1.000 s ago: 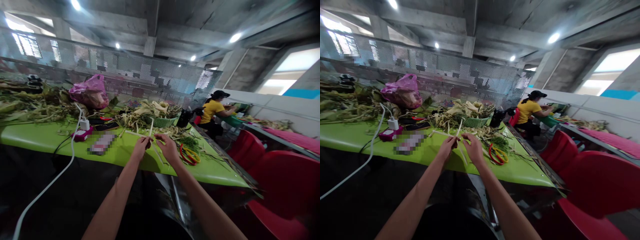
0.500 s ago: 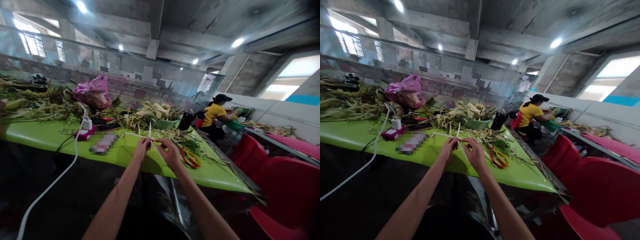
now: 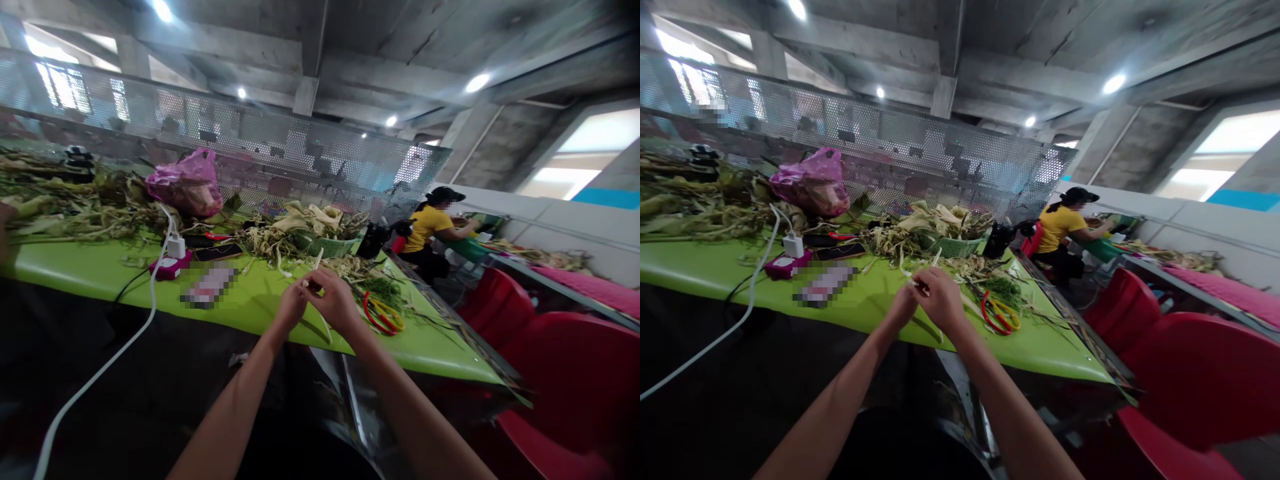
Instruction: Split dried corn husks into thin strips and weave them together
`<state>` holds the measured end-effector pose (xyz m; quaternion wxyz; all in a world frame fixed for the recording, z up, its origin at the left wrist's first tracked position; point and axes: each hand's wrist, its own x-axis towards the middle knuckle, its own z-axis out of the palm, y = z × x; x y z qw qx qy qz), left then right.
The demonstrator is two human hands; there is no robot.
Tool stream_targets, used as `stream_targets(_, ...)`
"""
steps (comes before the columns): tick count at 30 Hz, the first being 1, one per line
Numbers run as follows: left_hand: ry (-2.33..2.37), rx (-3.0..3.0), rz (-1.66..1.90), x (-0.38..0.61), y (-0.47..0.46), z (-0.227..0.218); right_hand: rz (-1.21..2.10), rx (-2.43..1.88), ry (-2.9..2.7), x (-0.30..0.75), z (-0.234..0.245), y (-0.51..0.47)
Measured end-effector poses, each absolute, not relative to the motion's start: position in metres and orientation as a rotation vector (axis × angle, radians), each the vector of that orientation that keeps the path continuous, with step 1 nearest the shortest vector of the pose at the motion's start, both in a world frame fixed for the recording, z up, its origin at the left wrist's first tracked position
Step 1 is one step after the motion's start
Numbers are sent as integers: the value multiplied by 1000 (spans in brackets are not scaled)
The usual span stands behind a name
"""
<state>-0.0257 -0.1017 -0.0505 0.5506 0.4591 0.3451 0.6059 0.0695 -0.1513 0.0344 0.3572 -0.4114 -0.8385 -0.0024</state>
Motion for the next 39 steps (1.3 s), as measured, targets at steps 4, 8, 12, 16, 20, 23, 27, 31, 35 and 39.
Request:
stream_targets(4, 724, 1023, 1465, -32, -99, -50, 224, -1021, -2033, 87, 30, -153)
stream_targets(8, 618, 941, 1412, -36, -100, -49, 425, -1092, -1822, 106, 16, -140)
stream_targets(12, 572, 861, 1381, -36, -102, -49, 444, -1089, -1806, 111, 1, -131)
stream_targets(16, 547, 837, 1341, -36, -103, -49, 346, -1085, -1875, 106, -5, -133)
stream_targets(20, 497, 839, 1302, -37, -104, -47, 111, -1107, -1959, 103, -6, -136)
stream_targets(23, 491, 841, 1301, -36, -104, -47, -71, -1141, -2035, 102, -6, -139)
stream_targets(27, 593, 865, 1348, -33, -102, -51, -234, -1178, -2136, 98, -7, -146)
stream_targets(31, 577, 855, 1377, -32, -101, -54, -417, -1199, -2150, 92, -5, -154)
stream_targets(35, 551, 853, 1369, -31, -100, -53, -459, -1146, -2218, 91, -2, -159)
stream_targets(39, 543, 880, 1348, -31, -101, -51, -352, -1121, -2183, 93, -2, -156)
